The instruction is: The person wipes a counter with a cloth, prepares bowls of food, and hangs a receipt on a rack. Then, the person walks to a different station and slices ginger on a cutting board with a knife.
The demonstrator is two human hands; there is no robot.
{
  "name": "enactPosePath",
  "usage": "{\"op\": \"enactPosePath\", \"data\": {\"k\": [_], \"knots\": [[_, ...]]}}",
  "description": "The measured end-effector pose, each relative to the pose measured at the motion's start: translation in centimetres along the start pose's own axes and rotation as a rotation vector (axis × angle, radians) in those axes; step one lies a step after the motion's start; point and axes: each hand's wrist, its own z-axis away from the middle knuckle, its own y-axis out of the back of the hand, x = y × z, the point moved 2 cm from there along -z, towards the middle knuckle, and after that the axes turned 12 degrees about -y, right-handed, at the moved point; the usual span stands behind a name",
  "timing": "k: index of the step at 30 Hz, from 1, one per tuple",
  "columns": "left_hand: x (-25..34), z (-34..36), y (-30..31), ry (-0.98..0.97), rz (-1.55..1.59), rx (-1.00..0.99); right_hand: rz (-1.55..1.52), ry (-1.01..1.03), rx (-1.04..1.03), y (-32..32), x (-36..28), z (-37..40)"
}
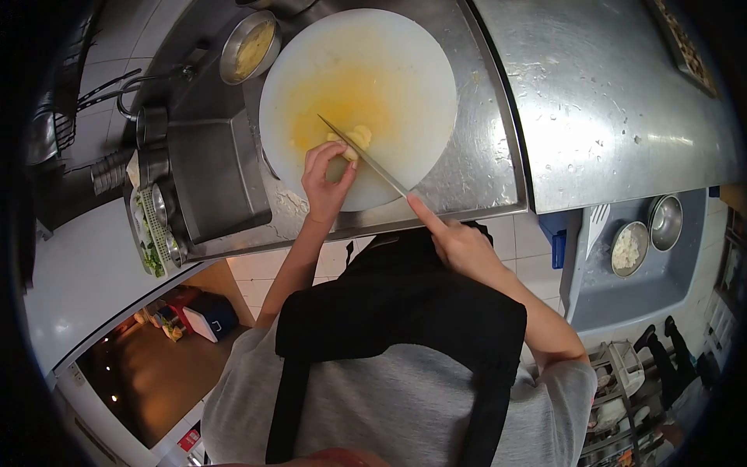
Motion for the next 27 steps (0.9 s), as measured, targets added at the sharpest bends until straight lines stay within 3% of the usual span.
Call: {"op": "enactPosePath", "data": {"k": [11,18,20,21,23,27], "knots": [[0.5,-0.6,0.4,-0.003,-0.030,-0.025,0.064,-0.067,-0.031,0.3,-0.7,0.4],[-0.1,-5.6,0.7,0.010,-0.064,-0.077,-0.119,0.070,0.261,2.5,-1.0,0.7],[-1.4,-7.5,-0.4,0.107,-0.029,-0.426,-0.136,0.086,0.289,2.9,-1.0,0.8],[-1.8,-8.2,-0.6,0.102,-0.031,-0.420,-0.141,0.077,0.290,3.0,-1.0,0.9],[-2.4,-9.0,-1.2,0.123,-0.030,-0.631,-0.146,0.071,0.301,3.1,-1.1,1.2],[-2.6,-9.3,-1.3,0.078,-0.099,-0.725,-0.146,0.063,0.339,2.5,-1.2,2.0]]}}
